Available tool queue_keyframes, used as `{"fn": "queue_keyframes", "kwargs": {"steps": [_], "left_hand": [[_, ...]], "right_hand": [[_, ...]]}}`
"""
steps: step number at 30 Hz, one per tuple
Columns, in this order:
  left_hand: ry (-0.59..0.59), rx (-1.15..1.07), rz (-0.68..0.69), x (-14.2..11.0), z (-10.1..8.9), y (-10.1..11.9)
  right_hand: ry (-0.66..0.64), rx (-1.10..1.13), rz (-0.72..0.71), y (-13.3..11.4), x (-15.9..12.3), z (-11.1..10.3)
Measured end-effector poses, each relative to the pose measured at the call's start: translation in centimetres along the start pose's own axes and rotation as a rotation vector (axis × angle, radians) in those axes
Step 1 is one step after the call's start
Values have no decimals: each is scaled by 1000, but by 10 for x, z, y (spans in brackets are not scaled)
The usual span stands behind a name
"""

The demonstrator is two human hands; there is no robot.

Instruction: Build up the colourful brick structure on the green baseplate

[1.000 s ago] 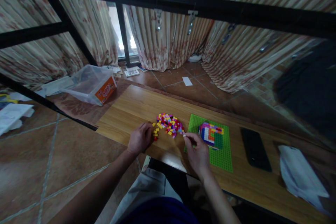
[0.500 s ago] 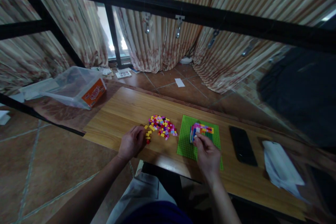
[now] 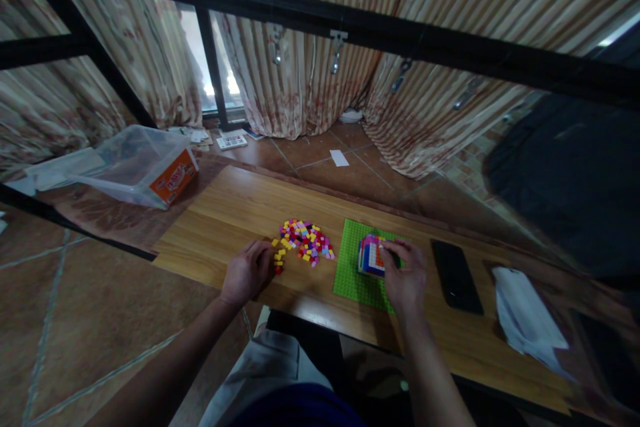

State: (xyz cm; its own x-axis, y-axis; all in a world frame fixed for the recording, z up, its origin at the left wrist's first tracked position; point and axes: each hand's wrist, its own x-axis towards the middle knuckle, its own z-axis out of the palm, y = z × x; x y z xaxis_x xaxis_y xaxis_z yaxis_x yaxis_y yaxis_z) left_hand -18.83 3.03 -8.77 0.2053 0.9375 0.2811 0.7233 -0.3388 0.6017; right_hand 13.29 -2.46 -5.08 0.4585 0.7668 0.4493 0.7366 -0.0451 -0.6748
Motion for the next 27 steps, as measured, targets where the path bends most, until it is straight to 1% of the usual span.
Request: {"fn": "queue_keyframes", "kwargs": {"steps": [5, 14, 22, 27], "left_hand": [[10, -2, 7, -1, 1, -2], [5, -2, -3, 0, -1, 1], [0, 10, -6, 0, -2, 3], [10, 11, 1, 0, -1, 2]], "right_hand": [[3, 15, 21, 9, 4, 8], [-16, 138, 153, 13, 8, 8], [17, 303, 293, 27, 10, 17], [31, 327, 303, 30, 11, 18]]}}
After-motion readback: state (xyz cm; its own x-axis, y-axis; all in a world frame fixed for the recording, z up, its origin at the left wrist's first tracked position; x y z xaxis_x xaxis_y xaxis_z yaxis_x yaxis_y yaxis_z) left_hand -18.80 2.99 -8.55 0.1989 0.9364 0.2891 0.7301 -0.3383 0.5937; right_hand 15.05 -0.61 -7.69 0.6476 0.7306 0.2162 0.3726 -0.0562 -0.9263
